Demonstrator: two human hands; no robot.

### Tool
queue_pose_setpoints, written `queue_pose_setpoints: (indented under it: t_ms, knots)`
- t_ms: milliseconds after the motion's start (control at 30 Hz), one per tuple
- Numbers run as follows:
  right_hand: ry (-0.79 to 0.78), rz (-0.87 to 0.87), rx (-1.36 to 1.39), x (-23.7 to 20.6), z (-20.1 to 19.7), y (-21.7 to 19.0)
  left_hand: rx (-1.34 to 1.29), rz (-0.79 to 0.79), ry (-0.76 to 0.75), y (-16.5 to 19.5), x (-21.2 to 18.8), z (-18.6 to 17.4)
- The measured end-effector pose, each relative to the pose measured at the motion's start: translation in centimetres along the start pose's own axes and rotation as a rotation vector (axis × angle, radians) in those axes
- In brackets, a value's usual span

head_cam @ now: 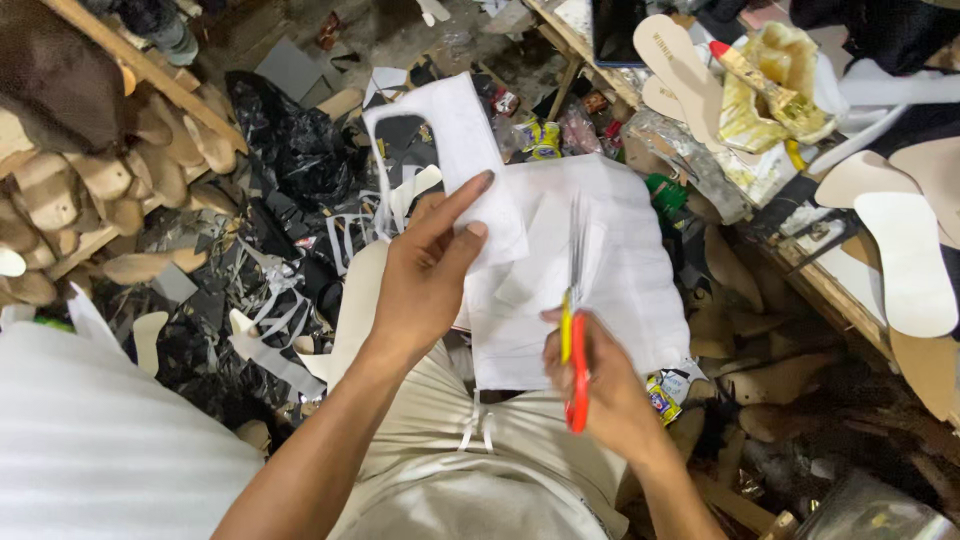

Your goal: The person cuts a white foam sheet into shoe insole shapes using red-handled scissors. They hold the foam with one hand and cut along pre-drawn outlines with the other, repeatedly trimming and separating individual insole pieces.

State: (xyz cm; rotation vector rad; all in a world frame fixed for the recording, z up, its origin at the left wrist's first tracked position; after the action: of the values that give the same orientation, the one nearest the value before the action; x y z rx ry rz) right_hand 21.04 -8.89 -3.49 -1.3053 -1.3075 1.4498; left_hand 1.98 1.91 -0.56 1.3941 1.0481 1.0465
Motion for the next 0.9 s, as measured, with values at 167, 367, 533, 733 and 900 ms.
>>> queue_pose_setpoints:
  t_ms: [167,367,533,733,900]
  knots:
    - [-0.186,-0.258,-0.006,-1.1,2.4,0.5,-0.214,0.083,-0.079,0.4,-0.1,0.9]
    - [-0.047,-0.121,-0.064,-0.8,3.2,1.0,-0.225,0.021,-0.122,0.7,-0.7,2.0]
    - [-0.02,0.001,0.103,-0.9,3.4,2.3,-0.253,0.082,-0.148,1.2,-0.4,1.4]
    - [0.005,0.021,0.179,-1.1,2.0,3.7,-0.18,0.047,-0.194,1.4,-0.2,0.6]
    - [0.068,0.143,0.08,-0.9,2.0,3.9,-0.172,0.037,-0.149,1.4,0.2,0.3]
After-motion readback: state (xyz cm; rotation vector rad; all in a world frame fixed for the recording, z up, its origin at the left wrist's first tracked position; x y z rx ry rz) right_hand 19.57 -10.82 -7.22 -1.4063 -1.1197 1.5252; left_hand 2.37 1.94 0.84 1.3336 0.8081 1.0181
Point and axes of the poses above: each hand's wrist, its own x-axis towards the middle knuckle, its own z-axis out of the palm, y = z × x, the point moved 3 cm from there along x, towards the middle knuckle, and after that the axes turned 4 degrees about -y, right-handed, at the moved point
